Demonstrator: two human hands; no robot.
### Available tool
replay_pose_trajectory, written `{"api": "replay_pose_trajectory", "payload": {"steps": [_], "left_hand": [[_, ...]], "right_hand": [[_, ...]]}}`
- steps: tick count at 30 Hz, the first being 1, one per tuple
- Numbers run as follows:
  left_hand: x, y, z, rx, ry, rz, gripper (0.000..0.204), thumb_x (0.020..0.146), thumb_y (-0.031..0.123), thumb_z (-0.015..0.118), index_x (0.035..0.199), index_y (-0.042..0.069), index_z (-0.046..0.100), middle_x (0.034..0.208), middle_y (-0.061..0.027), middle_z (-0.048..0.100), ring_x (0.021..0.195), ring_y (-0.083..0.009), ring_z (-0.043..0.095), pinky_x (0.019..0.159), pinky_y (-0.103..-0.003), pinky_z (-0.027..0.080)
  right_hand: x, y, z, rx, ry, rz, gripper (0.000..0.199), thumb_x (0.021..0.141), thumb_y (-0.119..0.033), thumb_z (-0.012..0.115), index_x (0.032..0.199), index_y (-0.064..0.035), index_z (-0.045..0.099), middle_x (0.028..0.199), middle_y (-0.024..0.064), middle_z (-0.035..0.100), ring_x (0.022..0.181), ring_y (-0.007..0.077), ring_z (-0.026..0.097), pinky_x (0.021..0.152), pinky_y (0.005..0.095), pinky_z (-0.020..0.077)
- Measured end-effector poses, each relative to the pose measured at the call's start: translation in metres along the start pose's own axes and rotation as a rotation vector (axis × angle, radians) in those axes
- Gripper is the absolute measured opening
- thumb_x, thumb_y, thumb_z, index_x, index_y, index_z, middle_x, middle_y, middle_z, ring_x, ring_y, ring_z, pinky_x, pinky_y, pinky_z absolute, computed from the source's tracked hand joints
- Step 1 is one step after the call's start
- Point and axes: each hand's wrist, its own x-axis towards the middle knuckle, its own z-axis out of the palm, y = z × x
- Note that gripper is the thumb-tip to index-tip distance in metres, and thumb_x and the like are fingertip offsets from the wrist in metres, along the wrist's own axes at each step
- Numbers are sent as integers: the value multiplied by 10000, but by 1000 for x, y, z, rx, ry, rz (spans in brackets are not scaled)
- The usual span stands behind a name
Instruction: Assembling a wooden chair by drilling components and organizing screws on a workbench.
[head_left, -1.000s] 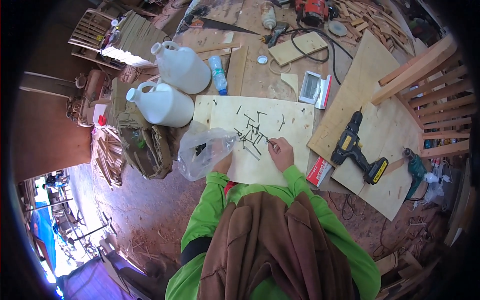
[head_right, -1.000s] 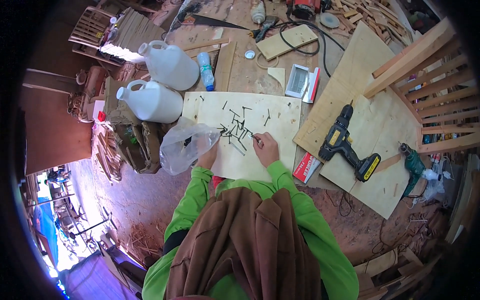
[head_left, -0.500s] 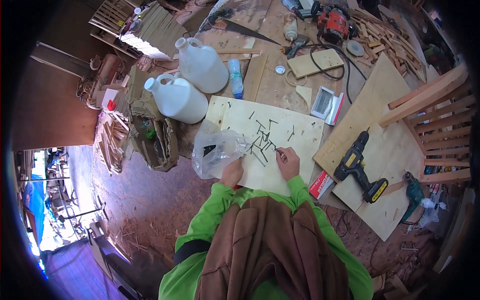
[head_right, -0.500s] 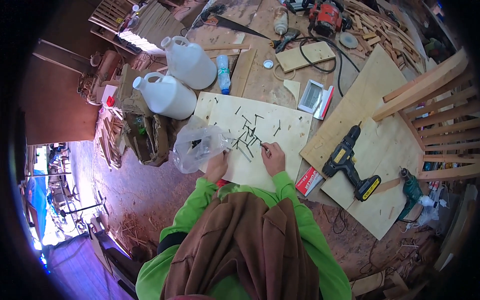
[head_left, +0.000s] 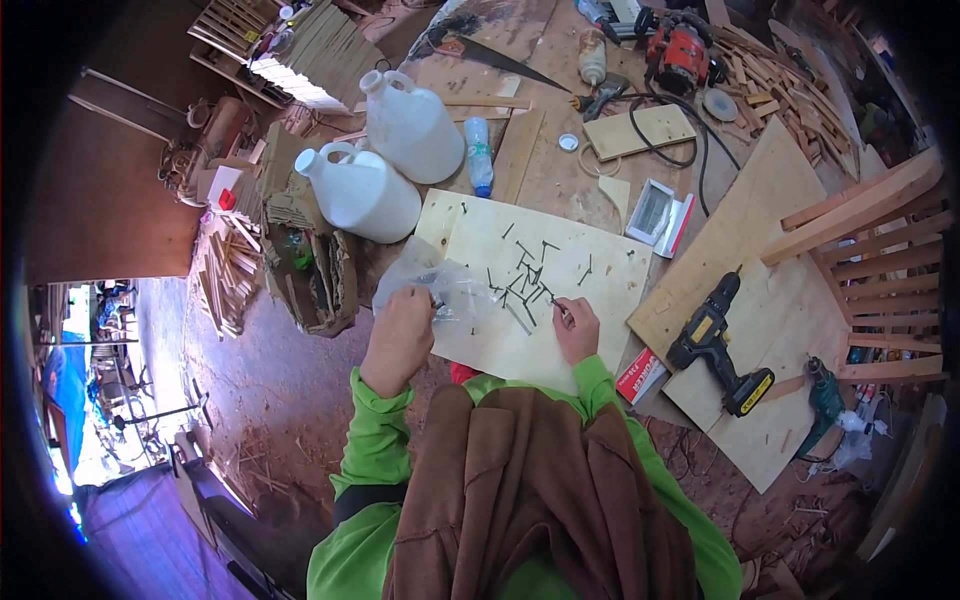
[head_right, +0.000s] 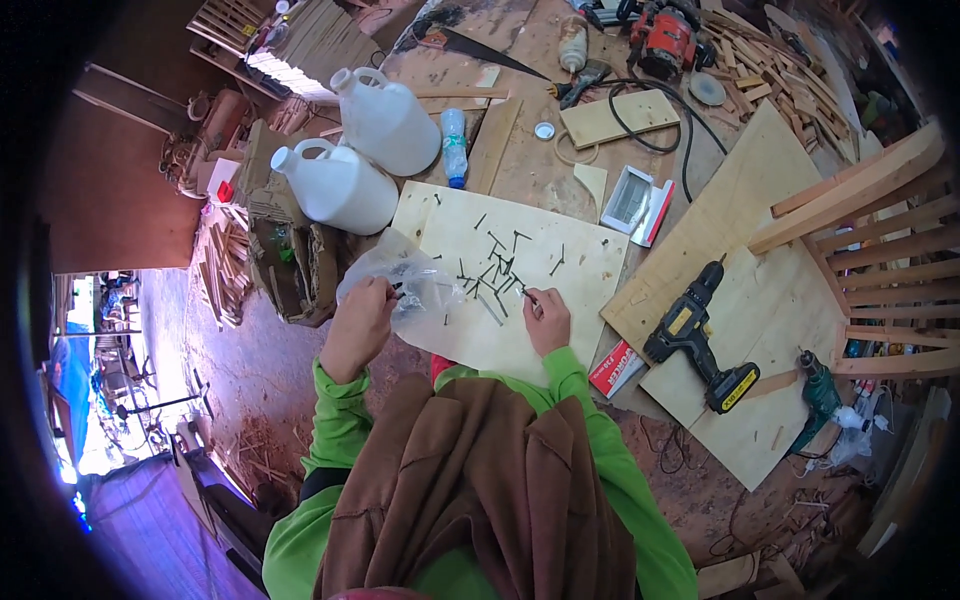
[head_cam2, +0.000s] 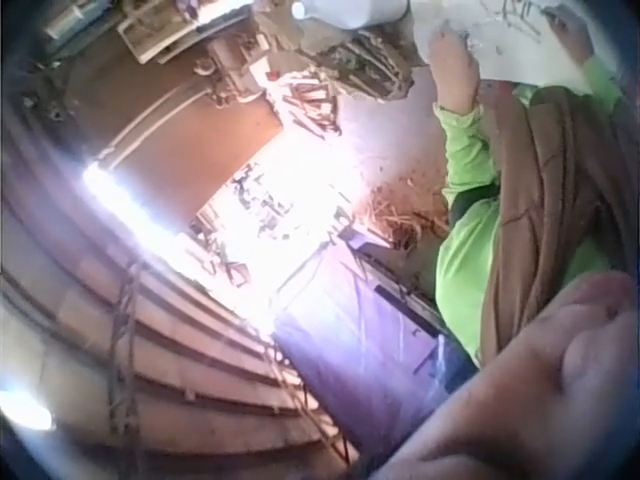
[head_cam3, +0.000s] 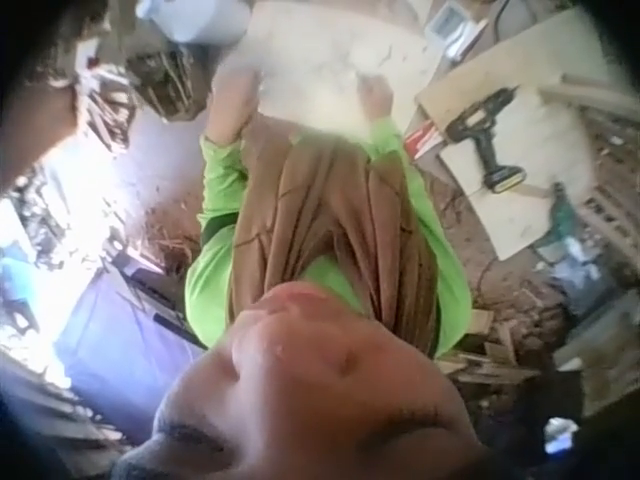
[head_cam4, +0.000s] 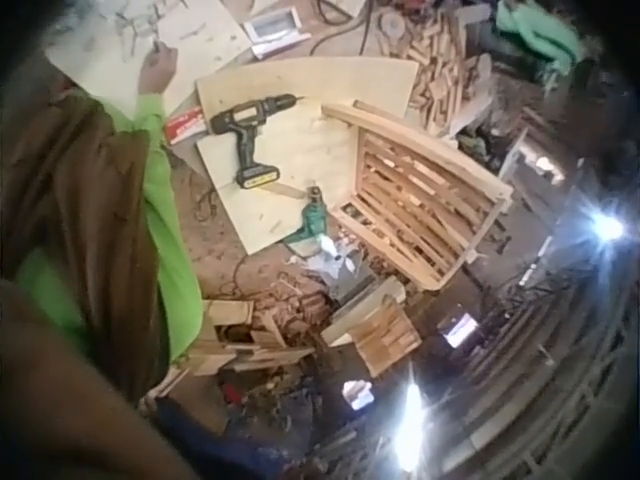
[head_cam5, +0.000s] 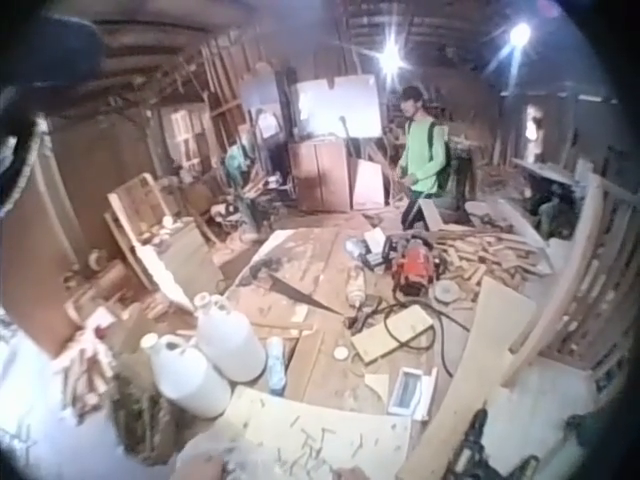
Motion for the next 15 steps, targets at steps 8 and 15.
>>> {"api": "replay_pose_trajectory", "payload": {"steps": [8,15], "left_hand": [[8,-7,-5,169,13,-106,367,766,34,679,1125,15,606,1112,-189,611,1051,-378,580,879,-462,468],[5,-2,-24,-126,112,9,664,746,-72,657,1379,54,504,1450,-193,460,1322,-384,449,1099,-422,366]], "right_hand": [[7,-5,1,10,18,50,133,837,-9,689,967,-31,703,785,76,590,565,147,580,525,279,465],[36,-154,-6,389,-146,-75,199,845,26,693,1040,1,720,856,90,662,655,105,621,601,233,503]]}}
